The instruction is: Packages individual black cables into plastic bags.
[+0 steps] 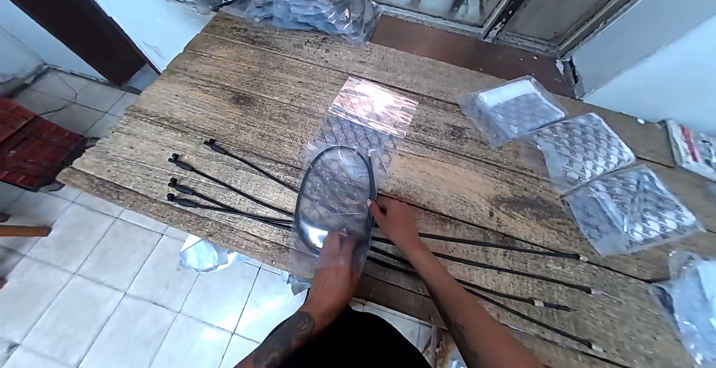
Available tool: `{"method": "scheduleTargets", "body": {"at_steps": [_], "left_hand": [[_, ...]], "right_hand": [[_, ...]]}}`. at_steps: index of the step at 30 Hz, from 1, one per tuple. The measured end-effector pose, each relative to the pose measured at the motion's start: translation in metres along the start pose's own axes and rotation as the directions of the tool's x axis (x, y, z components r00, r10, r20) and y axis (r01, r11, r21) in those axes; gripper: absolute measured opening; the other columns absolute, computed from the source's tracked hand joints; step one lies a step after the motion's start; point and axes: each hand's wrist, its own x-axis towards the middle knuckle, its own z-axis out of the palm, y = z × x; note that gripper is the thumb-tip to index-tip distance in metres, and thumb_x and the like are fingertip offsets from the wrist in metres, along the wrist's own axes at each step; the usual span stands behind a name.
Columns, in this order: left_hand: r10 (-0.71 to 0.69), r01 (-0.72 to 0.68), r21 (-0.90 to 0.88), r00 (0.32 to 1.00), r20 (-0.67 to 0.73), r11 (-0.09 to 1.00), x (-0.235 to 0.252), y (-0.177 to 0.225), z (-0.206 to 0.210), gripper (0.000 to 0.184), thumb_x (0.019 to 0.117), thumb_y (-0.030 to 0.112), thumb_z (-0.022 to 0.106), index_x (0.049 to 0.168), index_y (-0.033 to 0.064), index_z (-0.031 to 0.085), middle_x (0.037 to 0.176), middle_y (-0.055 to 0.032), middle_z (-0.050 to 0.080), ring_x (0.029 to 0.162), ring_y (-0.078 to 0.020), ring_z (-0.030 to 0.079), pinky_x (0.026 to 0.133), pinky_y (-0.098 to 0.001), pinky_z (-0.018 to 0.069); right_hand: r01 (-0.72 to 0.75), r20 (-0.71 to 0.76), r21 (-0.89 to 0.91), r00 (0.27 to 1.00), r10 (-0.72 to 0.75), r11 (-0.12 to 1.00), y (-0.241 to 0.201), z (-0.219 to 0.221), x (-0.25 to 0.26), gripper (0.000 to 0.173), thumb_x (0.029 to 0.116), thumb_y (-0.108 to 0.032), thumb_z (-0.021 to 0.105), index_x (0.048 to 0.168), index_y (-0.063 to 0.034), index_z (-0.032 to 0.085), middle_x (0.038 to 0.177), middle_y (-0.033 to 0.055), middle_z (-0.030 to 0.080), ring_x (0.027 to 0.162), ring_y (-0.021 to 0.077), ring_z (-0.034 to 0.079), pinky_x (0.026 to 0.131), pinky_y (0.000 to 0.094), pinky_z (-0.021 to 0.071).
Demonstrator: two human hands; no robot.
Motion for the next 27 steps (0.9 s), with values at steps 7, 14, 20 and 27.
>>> {"method": "scheduleTargets", "body": {"at_steps": [7,14,20,27], "left_hand": [[-0.052,0.035,0.085,0.978,0.204,0.996,0.011,-0.003,-0.007,0.038,0.1054,0.036,0.052,0.132,0.0157,0.068,0.132,-0.0125,0.066,0.128,-0.0358,0.055,0.109,-0.0566,0.039],[-0.11,0.089,0.084,0.949,0.296,0.992,0.017,0.015,-0.013,0.041,0.1076,0.036,0.048,0.132,0.0092,0.066,0.13,-0.0118,0.067,0.129,-0.0324,0.055,0.111,-0.0545,0.0352],[-0.094,0.101,-0.008,0.946,0.311,0.995,0.017,0.013,-0.019,0.037,0.1073,0.031,0.05,0.131,0.0091,0.068,0.131,-0.0105,0.067,0.129,-0.0295,0.057,0.113,-0.0533,0.0337],[-0.086,0.105,-0.04,0.943,0.32,0.994,0.015,0.01,-0.014,0.04,0.1076,0.036,0.048,0.125,0.0073,0.07,0.126,-0.0114,0.069,0.124,-0.0274,0.06,0.112,-0.0541,0.0354]], "right_hand": [[-0.081,-0.036,0.19,0.995,0.09,0.978,0.004,0.009,-0.007,0.041,0.1059,-0.035,0.055,0.088,-0.0014,0.071,0.076,0.0148,0.065,0.074,0.0315,0.064,0.072,0.0544,0.0509],[-0.125,-0.035,0.213,0.99,0.135,0.969,0.004,0.008,-0.004,0.045,0.1075,-0.037,0.051,0.091,-0.0003,0.07,0.077,0.0168,0.064,0.074,0.0335,0.063,0.071,0.0548,0.0501],[-0.25,0.166,0.353,0.965,0.202,0.902,0.012,-0.006,-0.036,0.043,0.1049,-0.042,0.056,0.104,-0.0022,0.072,0.083,0.01,0.072,0.072,0.0212,0.071,0.073,0.0423,0.0605],[-0.175,0.054,0.507,0.984,0.171,0.844,0.018,-0.005,-0.029,0.038,0.1062,-0.035,0.056,0.118,-0.0009,0.069,0.099,0.0141,0.073,0.086,0.0245,0.073,0.083,0.0462,0.06]]}}
